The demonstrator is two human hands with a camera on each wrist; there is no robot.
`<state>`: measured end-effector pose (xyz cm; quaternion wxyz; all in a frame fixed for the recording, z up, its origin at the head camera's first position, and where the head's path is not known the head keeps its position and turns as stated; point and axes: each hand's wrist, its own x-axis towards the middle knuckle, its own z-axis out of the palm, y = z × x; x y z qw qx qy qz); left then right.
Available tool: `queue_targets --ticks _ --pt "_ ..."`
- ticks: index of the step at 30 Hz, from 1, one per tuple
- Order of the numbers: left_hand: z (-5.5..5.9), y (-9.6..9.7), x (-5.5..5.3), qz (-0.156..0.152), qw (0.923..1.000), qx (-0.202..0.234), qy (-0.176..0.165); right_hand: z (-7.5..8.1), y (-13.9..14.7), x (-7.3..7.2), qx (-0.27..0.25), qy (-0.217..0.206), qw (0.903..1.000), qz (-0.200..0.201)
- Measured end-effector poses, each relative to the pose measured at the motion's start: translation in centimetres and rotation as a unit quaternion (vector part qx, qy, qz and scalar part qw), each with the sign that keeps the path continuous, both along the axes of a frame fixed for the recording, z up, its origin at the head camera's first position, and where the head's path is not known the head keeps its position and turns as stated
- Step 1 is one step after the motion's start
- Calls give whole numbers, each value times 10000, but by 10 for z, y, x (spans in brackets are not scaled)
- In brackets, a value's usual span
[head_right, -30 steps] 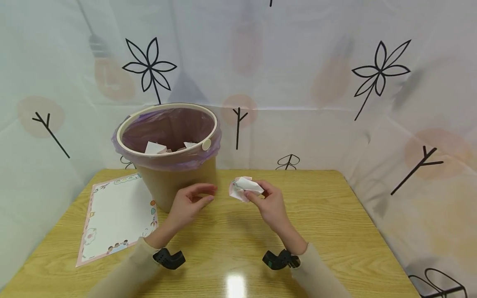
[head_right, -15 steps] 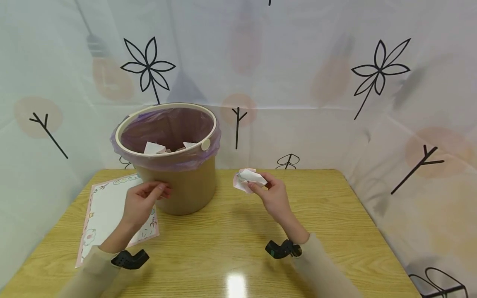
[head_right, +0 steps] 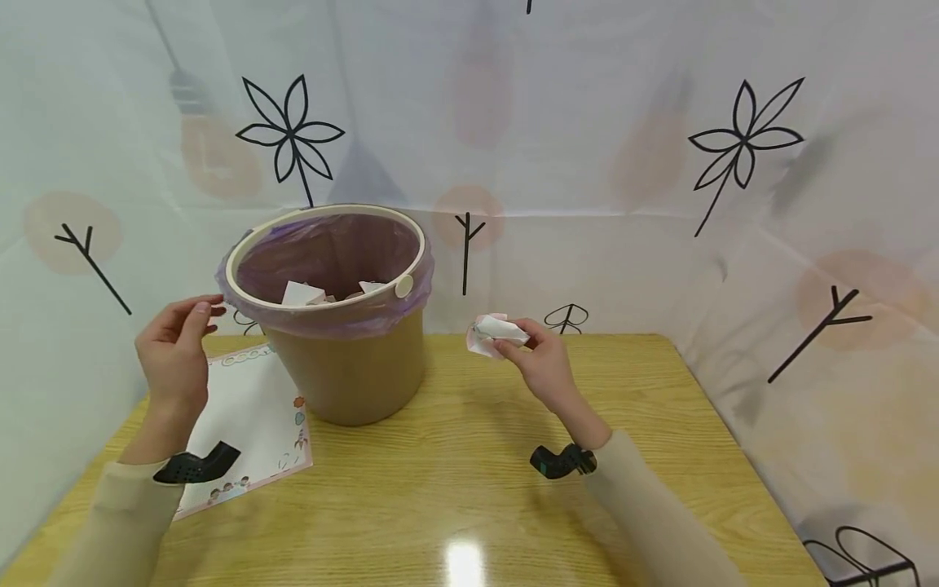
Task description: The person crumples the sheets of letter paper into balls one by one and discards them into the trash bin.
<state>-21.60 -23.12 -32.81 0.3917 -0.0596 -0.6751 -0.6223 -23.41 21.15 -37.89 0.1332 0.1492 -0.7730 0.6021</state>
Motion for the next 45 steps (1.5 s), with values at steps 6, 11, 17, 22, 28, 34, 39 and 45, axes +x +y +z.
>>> queue_targets --ticks 6,11,17,22,28,34,39,45 --pt "17 -7 -7 -51 9982 -542 241 7 1 -9 -207 171 9996 74" --pt "21 -5 -15 -367 9943 -927 367 12 1 -14 13 385 9993 -4" --pt "24 1 -20 -650 9903 -1165 382 19 -2 -21 21 415 9990 -156" --pt "24 1 -22 -534 9904 -1244 279 24 -4 -24 31 238 9996 -115" --pt "22 0 -26 -376 9912 -1200 414 37 -6 -26 68 19 10000 -64" --pt "29 13 -13 -335 9925 -960 678 54 -9 -32 130 116 9998 54" --pt "29 19 -9 -347 9922 -830 863 69 -12 -37 84 129 9996 232" --pt "11 10 -28 -405 9898 -778 1126 89 -16 -40 68 239 9990 368"
